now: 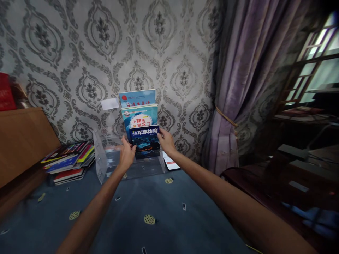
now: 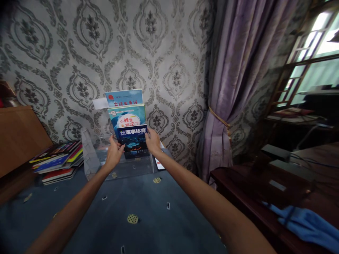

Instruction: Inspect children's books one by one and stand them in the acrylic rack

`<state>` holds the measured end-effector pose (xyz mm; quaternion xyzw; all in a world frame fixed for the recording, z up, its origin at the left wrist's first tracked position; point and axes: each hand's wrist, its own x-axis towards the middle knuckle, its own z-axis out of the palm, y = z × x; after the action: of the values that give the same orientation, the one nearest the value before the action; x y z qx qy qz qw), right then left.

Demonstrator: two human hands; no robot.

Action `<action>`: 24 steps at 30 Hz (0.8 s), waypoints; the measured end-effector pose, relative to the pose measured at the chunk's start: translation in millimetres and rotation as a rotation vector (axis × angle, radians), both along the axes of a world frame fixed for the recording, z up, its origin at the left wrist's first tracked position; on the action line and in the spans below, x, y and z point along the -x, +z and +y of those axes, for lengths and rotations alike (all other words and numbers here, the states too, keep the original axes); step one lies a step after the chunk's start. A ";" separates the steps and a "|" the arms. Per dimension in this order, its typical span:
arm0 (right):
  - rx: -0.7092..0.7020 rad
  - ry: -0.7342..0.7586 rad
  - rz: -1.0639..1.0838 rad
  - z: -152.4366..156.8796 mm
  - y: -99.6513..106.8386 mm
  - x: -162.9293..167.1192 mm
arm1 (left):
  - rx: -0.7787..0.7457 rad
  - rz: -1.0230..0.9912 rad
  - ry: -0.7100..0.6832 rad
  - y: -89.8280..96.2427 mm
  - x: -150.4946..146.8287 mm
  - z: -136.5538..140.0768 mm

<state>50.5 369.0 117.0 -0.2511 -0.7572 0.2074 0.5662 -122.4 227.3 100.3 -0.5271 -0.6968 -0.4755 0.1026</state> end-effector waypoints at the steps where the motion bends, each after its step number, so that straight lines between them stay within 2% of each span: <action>1: 0.001 0.004 0.005 0.1 0.3 0.1 | 0.009 0.002 -0.005 -1.0 1.4 1.3; 12: -0.001 -0.026 0.012 -1.8 3.1 -0.4 | 0.131 0.023 0.053 -0.7 6.1 7.3; 24: 0.003 -0.068 -0.033 -8.8 10.2 -1.0 | 0.145 0.041 0.057 1.0 5.7 5.5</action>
<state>51.5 360.2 127.3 -0.2810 -0.7571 0.1852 0.5599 -128.2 232.7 101.3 -0.5228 -0.7419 -0.4097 0.0920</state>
